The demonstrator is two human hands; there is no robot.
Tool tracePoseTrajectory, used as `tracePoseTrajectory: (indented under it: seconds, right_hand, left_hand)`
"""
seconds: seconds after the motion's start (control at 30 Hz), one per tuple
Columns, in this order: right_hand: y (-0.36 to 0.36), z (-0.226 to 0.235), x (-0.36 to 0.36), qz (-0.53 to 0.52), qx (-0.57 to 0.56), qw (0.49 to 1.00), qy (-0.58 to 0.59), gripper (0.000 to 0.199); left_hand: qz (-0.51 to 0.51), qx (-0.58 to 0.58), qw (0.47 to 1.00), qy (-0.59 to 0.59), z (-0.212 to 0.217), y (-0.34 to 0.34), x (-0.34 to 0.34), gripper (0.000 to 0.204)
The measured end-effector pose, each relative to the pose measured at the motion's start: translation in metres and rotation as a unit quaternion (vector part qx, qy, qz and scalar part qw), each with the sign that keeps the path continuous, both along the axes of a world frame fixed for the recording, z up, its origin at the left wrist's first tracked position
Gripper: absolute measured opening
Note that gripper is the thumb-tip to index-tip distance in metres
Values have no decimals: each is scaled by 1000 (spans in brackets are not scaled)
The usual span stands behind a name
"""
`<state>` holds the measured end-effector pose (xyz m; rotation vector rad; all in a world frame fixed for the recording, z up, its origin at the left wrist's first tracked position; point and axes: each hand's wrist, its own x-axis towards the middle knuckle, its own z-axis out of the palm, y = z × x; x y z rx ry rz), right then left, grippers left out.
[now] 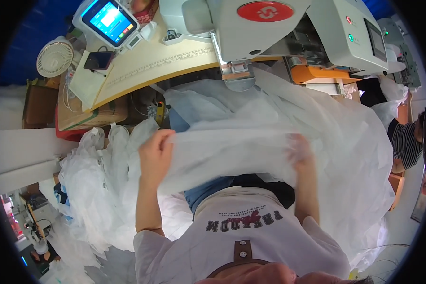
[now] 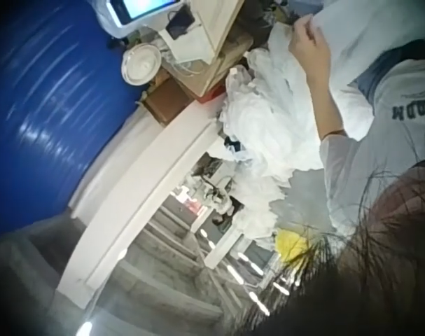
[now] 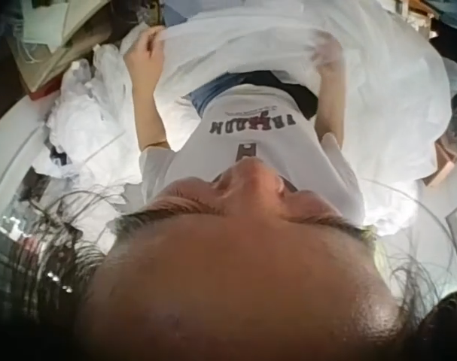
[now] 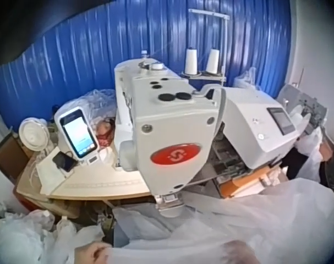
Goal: Operate an industrial sewing machine to stitch and process large sheets of white fabric.
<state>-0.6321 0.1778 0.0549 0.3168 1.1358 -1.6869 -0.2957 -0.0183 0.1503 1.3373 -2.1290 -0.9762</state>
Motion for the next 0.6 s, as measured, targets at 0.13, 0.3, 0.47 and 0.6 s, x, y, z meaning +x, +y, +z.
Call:
tracePoseTrajectory:
  seconds: [0.13,0.3,0.47,0.6]
  right_hand:
    - [5,129,-82,29,193,788,584,28]
    - [-82,102,-39,155,206,578,775,12]
    - [-114,88,18,468,-230,785,335,7]
    - [-137,90,23,328,-74,832,441,8]
  left_hand:
    - [-83,-6,995,62,-4,47,-23,8]
    - [49,-21,996,70,-27,1,10,9]
    - [170,180,960,133,-50,-72,120,15]
    - [194,363,855,314,-59,-70,151,20]
